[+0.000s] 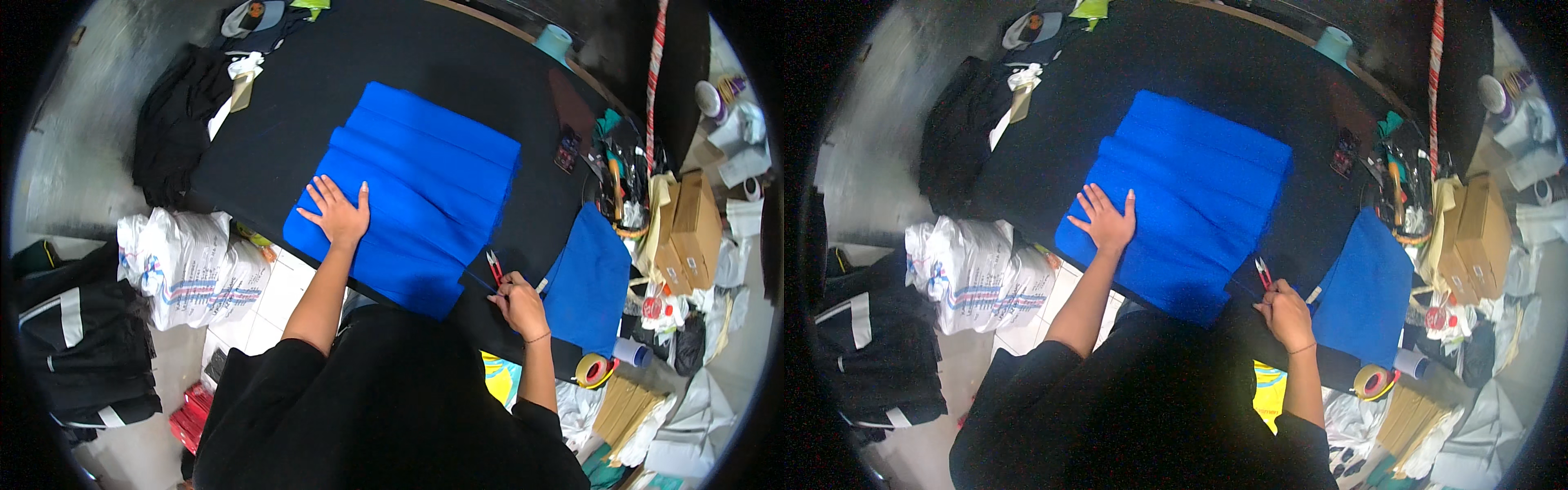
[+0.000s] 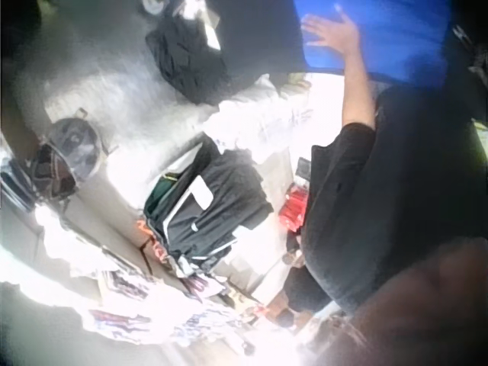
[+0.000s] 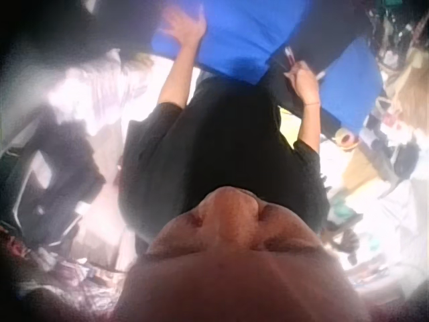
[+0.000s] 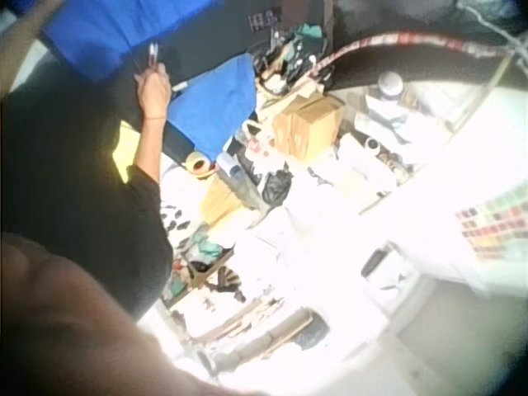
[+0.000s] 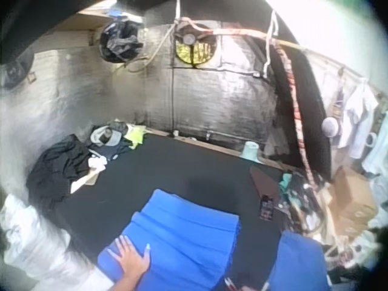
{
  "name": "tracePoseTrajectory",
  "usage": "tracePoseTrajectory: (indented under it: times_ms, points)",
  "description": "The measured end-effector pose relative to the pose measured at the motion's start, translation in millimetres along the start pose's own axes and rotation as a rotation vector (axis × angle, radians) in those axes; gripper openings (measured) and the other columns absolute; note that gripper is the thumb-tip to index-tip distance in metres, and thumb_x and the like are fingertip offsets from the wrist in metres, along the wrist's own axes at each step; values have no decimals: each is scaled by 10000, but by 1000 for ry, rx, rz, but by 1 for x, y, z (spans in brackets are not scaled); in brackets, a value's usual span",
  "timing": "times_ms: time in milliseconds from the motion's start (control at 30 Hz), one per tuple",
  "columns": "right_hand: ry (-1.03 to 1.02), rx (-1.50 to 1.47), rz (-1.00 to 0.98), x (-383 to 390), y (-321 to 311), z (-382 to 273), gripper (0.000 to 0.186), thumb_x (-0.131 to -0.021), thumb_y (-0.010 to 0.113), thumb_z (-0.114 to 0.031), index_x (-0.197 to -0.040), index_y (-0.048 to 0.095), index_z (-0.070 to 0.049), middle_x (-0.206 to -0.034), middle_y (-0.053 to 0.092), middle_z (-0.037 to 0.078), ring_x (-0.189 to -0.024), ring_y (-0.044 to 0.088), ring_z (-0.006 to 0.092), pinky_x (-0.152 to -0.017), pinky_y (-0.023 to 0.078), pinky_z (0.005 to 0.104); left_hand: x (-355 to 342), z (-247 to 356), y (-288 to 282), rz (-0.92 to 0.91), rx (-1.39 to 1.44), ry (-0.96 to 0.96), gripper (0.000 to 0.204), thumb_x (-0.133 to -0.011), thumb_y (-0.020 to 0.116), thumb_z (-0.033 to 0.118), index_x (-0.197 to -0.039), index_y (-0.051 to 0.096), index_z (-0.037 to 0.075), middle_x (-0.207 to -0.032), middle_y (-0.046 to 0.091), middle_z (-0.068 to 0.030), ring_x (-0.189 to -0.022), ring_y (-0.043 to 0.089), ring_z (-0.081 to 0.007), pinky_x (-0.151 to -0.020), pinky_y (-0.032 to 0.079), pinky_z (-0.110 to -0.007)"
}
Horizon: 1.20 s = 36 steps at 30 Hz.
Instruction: The person cuts a folded blue fabric on a black table using a red utility knife. They repeatedly trim the edges of the folded stack, remove small cut pieces, and adjust the fabric layers. The person briefly looks around the room before resuming cutting.
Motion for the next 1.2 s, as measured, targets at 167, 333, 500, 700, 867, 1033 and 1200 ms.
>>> tracePoseTrajectory:
  times_ms: [167, 333, 500, 700, 867, 1033, 1200]
  points:
    - [-199, -887, 338, -35, -12, -34, 190, -1052, 645, -136, -918, 617, -5, -1412, 656, 246, -1269, 674, 337, -1065, 516, 439, 1, 3, -1, -16, 2, -6, 1076, -1013, 330, 772, -1670, 161, -63, -1771, 136, -214, -1652, 24, -374, -1224, -116, -723]
    - [-143, -1796, 277, -51, 27, -28, 253, -1110, 501, -191, -874, 527, -101, -896, 621, 118, -913, 642, 261, -991, 506, 420, -1, -1, 3, -95, -7, -43, 1067, -1009, 292, 796, -1693, 126, -6, -1780, 89, -199, -1654, -37, -355, -1228, -138, -710]
    - [-33, -1853, 363, -33, 25, 17, 284, -1108, 501, -215, -836, 450, -150, -666, 374, -21, -634, 417, 121, -834, 515, 386, -2, 2, 2, -126, 6, -61, 1069, -1000, 281, 813, -1702, 117, 24, -1783, 80, -191, -1655, -52, -341, -1232, -143, -703]
    - [86, -1859, 563, 12, 18, 58, 301, -1111, 507, -215, -825, 439, -152, -648, 346, -28, -616, 381, 121, -768, 491, 367, -1, -2, 1, -54, 33, -45, 1080, -998, 328, 804, -1689, 157, -9, -1777, 127, -196, -1656, 11, -350, -1233, -116, -712]
    - [142, -1832, 672, 42, 7, 84, 290, -1116, 529, -235, -844, 491, -142, -666, 378, -26, -616, 397, 114, -765, 533, 364, -1, 0, 0, -62, 44, -44, 1077, -1000, 332, 799, -1688, 160, -11, -1777, 125, -197, -1656, 11, -349, -1235, -114, -708]
    - [174, -1812, 715, 58, -1, 93, 283, -1124, 520, -233, -858, 479, -145, -672, 372, -36, -614, 386, 100, -771, 507, 344, -1, -1, 0, -39, 48, -39, 1078, -997, 346, 794, -1683, 177, -20, -1774, 139, -201, -1655, 23, -350, -1236, -106, -709]
    - [234, -1788, 760, 63, -6, 95, 298, -1129, 508, -233, -846, 465, -149, -670, 350, -40, -613, 371, 99, -758, 496, 337, -2, 0, -1, -15, 33, -36, 1081, -995, 353, 795, -1675, 203, -32, -1771, 153, -201, -1655, 39, -346, -1242, -90, -703]
Point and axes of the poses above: each hand's wrist, its own x-axis away from the middle knuckle, its own y-axis out of the palm, z = x × y, the point moved 8 cm from there along -x, towards the middle knuckle
